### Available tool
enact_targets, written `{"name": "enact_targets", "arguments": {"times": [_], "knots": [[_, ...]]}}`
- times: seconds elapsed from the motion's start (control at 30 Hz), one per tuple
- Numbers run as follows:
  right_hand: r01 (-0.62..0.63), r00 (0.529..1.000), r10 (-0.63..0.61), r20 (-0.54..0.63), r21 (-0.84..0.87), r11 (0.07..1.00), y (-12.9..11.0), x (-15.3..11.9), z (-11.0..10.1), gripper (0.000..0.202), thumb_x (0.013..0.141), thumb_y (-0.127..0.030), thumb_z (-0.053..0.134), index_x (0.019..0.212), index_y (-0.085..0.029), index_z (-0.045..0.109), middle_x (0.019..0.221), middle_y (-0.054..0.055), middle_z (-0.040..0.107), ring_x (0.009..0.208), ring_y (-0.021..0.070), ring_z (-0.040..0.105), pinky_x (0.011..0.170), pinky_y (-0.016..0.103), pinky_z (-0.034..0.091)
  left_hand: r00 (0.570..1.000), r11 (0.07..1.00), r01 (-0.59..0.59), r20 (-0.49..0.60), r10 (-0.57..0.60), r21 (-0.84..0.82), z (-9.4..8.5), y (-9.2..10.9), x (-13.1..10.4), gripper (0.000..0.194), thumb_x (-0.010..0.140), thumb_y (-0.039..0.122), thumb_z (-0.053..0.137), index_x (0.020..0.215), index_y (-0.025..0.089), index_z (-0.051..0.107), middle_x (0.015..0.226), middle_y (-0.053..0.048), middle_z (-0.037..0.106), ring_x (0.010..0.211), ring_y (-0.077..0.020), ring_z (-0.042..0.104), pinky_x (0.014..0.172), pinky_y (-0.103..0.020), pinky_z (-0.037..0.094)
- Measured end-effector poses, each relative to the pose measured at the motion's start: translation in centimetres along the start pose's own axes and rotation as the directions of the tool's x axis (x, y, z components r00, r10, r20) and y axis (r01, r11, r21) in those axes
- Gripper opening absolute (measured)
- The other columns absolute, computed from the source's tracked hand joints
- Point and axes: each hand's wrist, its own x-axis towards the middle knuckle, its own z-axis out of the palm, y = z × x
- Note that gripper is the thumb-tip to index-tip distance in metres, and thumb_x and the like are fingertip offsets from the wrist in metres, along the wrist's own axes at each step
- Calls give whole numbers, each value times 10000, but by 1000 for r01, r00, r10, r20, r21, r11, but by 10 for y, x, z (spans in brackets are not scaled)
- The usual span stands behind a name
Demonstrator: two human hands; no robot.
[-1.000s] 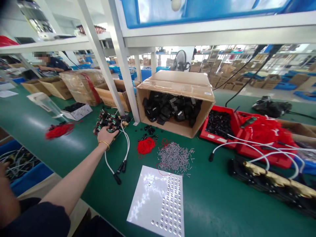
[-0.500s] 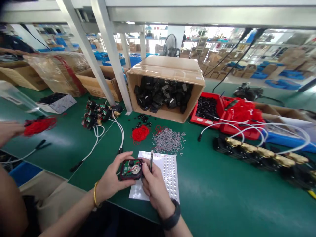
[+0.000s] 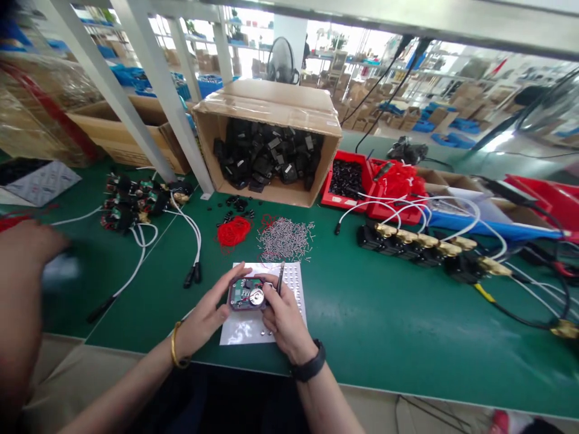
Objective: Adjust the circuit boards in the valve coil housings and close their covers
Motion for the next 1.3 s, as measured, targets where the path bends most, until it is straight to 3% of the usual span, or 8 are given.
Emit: {"name": "enact_targets", "arguments": {"times": [0.17,0.27,0.5,0.63,0.73,0.93,1.13,1.3], "knots": [[9,974,30,224,-172,985,-9,0,-3,296,758,-398,670,972,-202,612,612,-50,506,369,21,280,346,140,222,957,1000,24,288,-28,17,-14,9,7,831,681,568,647,1381,270,313,1421,-74,376,1300,-288,340,1094,-435,233],[36,973,8,229,-185,982,-9,4,0,352,746,-418,679,1021,-229,568,668,-46,548,402,36,352,377,143,269,963,1000,-5,270,0,18,-2,12,10,1034,511,571,756,1383,250,302,1403,-102,388,1282,-310,357,1089,-450,241],[199,956,-230,-181,-172,965,-22,-9,-23,428,797,-583,534,810,-162,608,624,10,621,327,26,251,301,155,214,962,931,227,-84,-261,-287,12,-7,-9,836,475,496,822,1162,193,455,1141,-109,561,1002,-282,573,858,-371,480],[254,886,-296,-358,-159,954,-23,-29,-49,631,775,-719,409,596,-147,607,513,11,547,401,65,416,381,174,353,928,800,354,76,-365,-484,-6,-12,-11,777,648,679,600,1215,174,432,1140,-133,574,977,-274,591,795,-351,500],[188,879,-226,-421,-131,973,-7,-30,-53,585,777,-703,430,637,-158,590,386,-51,428,322,57,361,319,157,276,909,918,338,322,-263,-206,-5,-4,-1,680,649,625,633,1133,162,518,1208,-132,541,1083,-302,533,902,-397,453],[170,871,-299,-389,-332,928,21,-14,-52,330,671,-400,750,810,-154,581,664,39,683,579,150,647,566,233,525,807,966,50,559,-189,255,18,4,17,870,613,466,714,1351,185,350,1398,-112,396,1249,-298,401,1057,-405,305],[185,759,-416,-500,-447,875,31,-11,-53,286,761,-422,651,797,-152,567,663,48,677,587,179,665,571,276,556,771,899,101,537,-341,426,23,9,19,1044,620,446,697,1437,151,117,1332,-127,473,1118,-304,534,928,-359,432],[178,783,-420,-458,-482,858,28,-11,-50,274,776,-421,640,774,-161,551,679,53,676,599,184,668,568,279,559,761,889,100,541,-358,448,23,12,23,1061,617,452,698,1441,150,103,1343,-137,467,1140,-313,524,927,-355,429]]}}
